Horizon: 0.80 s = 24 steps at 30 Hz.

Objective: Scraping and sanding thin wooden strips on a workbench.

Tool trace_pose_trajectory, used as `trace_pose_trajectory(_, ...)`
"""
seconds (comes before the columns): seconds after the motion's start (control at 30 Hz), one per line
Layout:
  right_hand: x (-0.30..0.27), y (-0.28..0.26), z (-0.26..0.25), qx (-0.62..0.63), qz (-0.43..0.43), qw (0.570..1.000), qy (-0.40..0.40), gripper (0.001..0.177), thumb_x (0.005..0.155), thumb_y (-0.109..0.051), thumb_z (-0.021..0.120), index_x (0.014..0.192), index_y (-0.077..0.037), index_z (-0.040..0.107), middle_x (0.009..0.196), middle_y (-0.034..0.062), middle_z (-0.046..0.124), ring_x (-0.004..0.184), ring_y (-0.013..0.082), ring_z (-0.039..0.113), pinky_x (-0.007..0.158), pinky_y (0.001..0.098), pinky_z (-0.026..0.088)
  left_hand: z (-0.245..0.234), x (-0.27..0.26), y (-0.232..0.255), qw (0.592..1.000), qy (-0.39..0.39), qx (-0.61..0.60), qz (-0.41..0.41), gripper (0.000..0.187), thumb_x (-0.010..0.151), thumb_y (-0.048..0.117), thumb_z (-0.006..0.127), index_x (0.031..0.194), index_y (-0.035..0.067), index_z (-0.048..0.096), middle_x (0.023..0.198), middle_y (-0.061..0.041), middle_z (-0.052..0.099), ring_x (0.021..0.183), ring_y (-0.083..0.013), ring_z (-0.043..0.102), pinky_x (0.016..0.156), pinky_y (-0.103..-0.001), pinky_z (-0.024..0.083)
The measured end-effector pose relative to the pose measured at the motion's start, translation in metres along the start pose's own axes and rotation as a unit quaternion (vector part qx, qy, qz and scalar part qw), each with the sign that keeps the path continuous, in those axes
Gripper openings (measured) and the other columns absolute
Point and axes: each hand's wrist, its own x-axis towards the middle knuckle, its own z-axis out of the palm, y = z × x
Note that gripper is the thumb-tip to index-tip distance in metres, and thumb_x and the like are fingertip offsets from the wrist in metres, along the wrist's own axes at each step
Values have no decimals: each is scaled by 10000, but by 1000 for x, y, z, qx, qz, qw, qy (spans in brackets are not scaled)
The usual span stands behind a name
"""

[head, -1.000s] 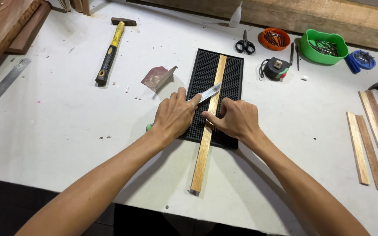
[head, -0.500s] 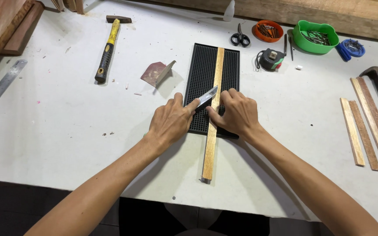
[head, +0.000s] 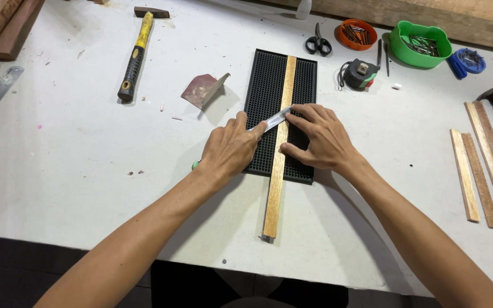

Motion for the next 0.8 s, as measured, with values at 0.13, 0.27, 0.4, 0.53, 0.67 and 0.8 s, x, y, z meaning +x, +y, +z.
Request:
trace_pose_trajectory(0.13, -9, 0, 5, -24, -17, 1000, -11, 901, 831, -747, 570, 1345, -8, 612, 1425, 172, 576, 1348, 345, 483, 1107, 497, 388, -5, -6, 3, 1000, -4, -29, -8, 369, 1012, 179, 495, 1358, 156, 621, 768, -98, 540, 564, -143, 560, 365, -231, 464)
trace_pose_trajectory(0.27, -14, -13, 3, -63, -11, 997, -38, 953, 855, -757, 513, 1399, 26, 545, 1461, 179, 535, 1387, 336, 457, 1130, 477, 376, -8, -11, 1, 1000, -14, -22, -2, 400, 996, 138, 490, 1374, 170, 619, 759, -90, 551, 550, -137, 576, 363, -238, 465)
trace_pose_trajectory(0.4, -4, -5, 11, -69, 9, 997, -38, 983, 859, -756, 500, 1399, 65, 526, 1484, 192, 517, 1393, 337, 451, 1122, 477, 369, -4, 3, -3, 1000, -2, -31, -5, 381, 1001, 176, 504, 1359, 192, 631, 780, -93, 561, 566, -145, 590, 358, -247, 476)
trace_pose_trajectory(0.53, 12, 7, 9, -65, 37, 995, -61, 1007, 818, -783, 517, 1385, 49, 530, 1464, 186, 517, 1385, 336, 435, 1124, 485, 355, 5, 21, -7, 999, -3, -50, -17, 365, 1006, 225, 523, 1355, 202, 629, 785, -94, 560, 579, -151, 595, 379, -265, 489)
trace_pose_trajectory(0.67, 13, 13, 6, -40, 36, 996, -70, 976, 831, -766, 515, 1415, 16, 519, 1476, 180, 510, 1403, 332, 432, 1146, 485, 350, 3, 26, -11, 998, -8, -54, -4, 371, 981, 256, 554, 1340, 198, 627, 831, -101, 559, 595, -166, 604, 402, -282, 500)
trace_pose_trajectory(0.8, 0, 4, 5, -44, 21, 996, -73, 960, 843, -746, 496, 1439, 6, 488, 1485, 181, 496, 1393, 335, 428, 1142, 491, 335, -7, 12, -3, 997, -36, -61, -11, 366, 1018, 229, 521, 1371, 184, 606, 828, -105, 558, 600, -163, 608, 402, -284, 501)
